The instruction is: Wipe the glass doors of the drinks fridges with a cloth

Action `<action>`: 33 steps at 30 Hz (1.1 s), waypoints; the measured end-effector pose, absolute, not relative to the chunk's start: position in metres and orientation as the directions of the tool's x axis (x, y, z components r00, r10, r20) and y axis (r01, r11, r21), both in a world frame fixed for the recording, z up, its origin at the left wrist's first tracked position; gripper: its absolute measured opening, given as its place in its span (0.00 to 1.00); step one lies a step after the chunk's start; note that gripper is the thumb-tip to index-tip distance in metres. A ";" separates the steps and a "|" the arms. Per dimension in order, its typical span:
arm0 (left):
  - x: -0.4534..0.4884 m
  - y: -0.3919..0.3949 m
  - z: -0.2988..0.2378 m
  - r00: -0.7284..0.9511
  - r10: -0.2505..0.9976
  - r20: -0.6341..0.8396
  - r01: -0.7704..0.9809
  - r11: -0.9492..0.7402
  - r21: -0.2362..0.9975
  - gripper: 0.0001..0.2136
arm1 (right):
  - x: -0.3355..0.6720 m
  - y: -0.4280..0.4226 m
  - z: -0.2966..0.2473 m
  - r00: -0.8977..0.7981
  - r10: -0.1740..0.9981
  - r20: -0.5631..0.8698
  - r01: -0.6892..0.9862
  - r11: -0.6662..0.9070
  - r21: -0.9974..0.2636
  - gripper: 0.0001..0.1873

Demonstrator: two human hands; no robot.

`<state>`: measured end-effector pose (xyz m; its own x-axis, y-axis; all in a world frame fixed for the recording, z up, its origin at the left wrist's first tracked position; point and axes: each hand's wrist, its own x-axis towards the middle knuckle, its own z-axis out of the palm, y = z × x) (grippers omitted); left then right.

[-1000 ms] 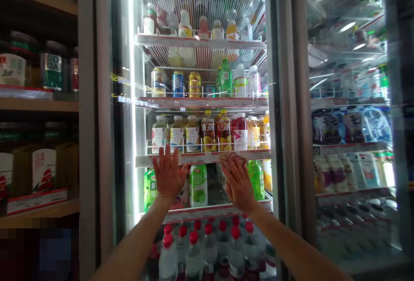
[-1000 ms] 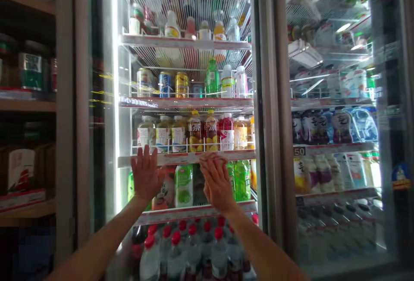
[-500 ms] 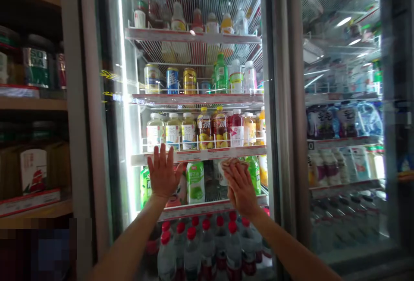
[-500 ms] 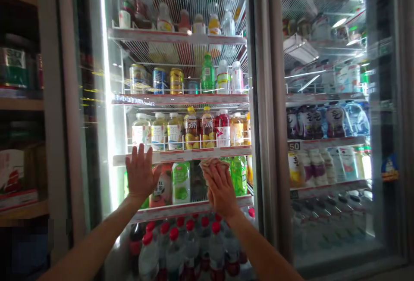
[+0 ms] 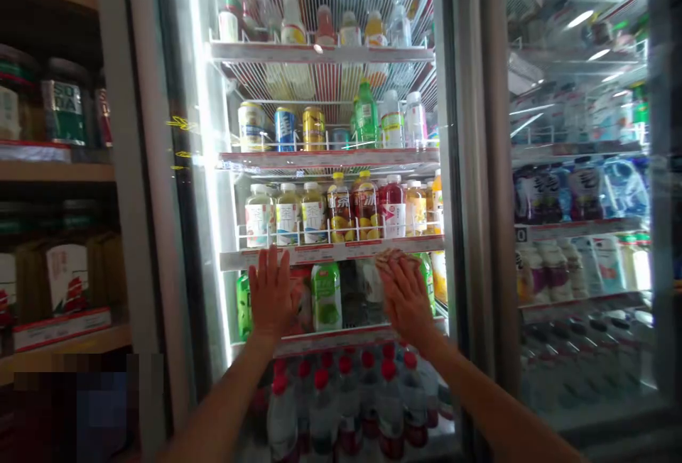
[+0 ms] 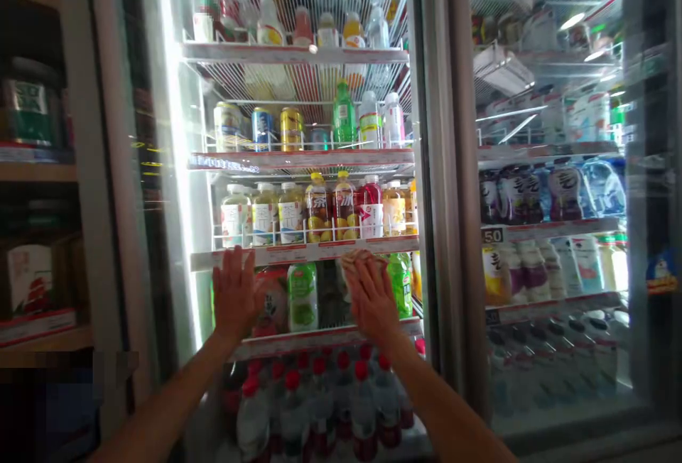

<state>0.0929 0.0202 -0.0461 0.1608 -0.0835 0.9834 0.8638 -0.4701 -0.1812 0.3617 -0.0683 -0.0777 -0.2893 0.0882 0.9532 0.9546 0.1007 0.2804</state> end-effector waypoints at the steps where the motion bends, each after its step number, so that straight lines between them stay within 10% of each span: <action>1: 0.092 0.020 -0.049 0.170 -0.086 0.982 0.864 -0.466 -0.190 0.30 | 0.371 -0.069 -0.073 -0.258 0.063 0.964 0.965 0.067 0.254 0.35; 6: 0.091 0.022 -0.056 0.169 -0.079 0.982 0.866 -0.463 -0.186 0.31 | 0.376 -0.068 -0.063 -0.124 -0.027 0.992 0.992 0.010 0.124 0.34; 12: 0.086 0.022 -0.058 0.201 -0.062 0.978 0.854 -0.478 -0.206 0.30 | 0.326 -0.061 -0.082 -0.414 0.132 0.901 0.905 0.163 0.392 0.34; 19: 0.083 0.024 -0.060 0.223 -0.057 0.973 0.847 -0.482 -0.223 0.29 | 0.382 -0.068 -0.072 -0.114 -0.038 0.993 0.993 -0.035 0.113 0.35; 27: 0.082 0.024 -0.062 0.204 0.011 0.979 0.847 -0.503 -0.171 0.26 | 0.301 -0.060 -0.099 -0.546 0.242 0.802 0.833 0.261 0.488 0.35; 33: 0.086 0.023 -0.062 0.200 -0.037 0.979 0.849 -0.493 -0.191 0.26 | 0.348 -0.061 -0.057 -0.161 -0.025 0.987 0.985 0.051 0.163 0.37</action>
